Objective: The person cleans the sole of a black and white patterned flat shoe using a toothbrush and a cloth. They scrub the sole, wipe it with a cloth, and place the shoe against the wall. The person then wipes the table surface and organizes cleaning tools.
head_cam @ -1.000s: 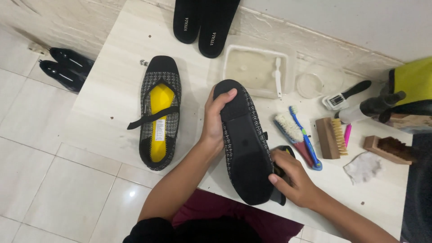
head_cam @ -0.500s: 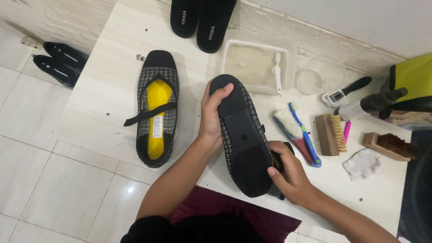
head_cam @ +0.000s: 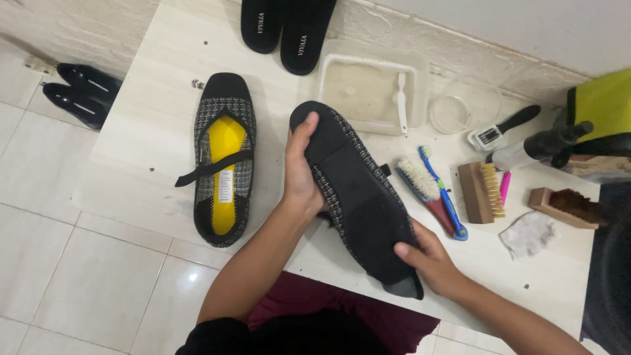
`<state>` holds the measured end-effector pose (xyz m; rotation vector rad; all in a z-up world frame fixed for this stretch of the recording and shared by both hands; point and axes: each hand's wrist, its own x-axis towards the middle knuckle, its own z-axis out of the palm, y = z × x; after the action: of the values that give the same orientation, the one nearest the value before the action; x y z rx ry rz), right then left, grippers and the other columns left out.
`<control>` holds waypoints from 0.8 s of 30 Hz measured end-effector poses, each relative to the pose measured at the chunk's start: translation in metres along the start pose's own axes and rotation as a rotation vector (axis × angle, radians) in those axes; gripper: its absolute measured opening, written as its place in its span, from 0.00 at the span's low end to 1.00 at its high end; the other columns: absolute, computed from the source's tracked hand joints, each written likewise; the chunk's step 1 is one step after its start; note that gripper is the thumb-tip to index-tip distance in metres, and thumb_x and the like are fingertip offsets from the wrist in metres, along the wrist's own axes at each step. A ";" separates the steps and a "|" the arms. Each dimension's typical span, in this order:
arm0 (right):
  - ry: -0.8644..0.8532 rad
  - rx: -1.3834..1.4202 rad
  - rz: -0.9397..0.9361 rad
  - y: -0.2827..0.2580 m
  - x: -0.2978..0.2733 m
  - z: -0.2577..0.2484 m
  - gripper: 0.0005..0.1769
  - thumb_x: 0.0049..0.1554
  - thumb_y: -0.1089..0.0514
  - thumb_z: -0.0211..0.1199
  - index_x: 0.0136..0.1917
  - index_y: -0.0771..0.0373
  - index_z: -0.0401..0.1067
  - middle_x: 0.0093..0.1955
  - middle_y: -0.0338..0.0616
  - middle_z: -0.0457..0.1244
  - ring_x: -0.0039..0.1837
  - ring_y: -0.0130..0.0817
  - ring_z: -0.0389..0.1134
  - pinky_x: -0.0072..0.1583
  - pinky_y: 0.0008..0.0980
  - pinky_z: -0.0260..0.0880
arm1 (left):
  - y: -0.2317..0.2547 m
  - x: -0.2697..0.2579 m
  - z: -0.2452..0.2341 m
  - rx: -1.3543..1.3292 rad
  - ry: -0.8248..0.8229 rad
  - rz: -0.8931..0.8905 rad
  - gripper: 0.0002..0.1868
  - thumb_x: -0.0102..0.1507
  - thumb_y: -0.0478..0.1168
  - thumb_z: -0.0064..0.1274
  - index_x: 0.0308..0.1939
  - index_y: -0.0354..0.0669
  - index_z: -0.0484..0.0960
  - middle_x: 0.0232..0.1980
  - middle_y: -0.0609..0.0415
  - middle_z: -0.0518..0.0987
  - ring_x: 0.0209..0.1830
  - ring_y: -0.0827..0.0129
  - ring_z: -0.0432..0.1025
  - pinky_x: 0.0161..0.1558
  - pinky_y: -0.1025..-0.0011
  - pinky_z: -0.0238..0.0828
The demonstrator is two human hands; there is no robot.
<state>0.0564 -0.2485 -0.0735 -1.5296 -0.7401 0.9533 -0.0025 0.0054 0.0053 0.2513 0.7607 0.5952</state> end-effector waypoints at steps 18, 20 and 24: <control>0.074 0.498 0.187 0.019 0.007 -0.006 0.33 0.49 0.50 0.54 0.61 0.77 0.68 0.50 0.76 0.68 0.53 0.66 0.72 0.55 0.64 0.69 | -0.010 0.006 -0.014 0.342 -0.428 0.400 0.35 0.62 0.47 0.51 0.72 0.53 0.58 0.62 0.45 0.70 0.59 0.59 0.71 0.57 0.63 0.74; 0.056 0.487 0.180 0.023 0.007 -0.008 0.34 0.49 0.49 0.53 0.60 0.78 0.68 0.50 0.78 0.68 0.53 0.69 0.72 0.55 0.65 0.68 | -0.011 0.007 -0.015 0.336 -0.436 0.410 0.35 0.62 0.47 0.51 0.72 0.53 0.58 0.62 0.45 0.71 0.58 0.60 0.72 0.57 0.64 0.75; 0.017 0.538 0.187 0.005 0.005 -0.006 0.32 0.51 0.49 0.56 0.60 0.76 0.68 0.51 0.66 0.69 0.52 0.54 0.72 0.52 0.49 0.70 | -0.004 -0.008 -0.004 0.231 -0.423 0.358 0.34 0.60 0.43 0.53 0.70 0.49 0.61 0.62 0.43 0.71 0.59 0.58 0.70 0.59 0.63 0.72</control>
<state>0.0638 -0.2475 -0.0794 -1.1386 -0.2914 1.1653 -0.0081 -0.0027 0.0050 0.7138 0.3723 0.7597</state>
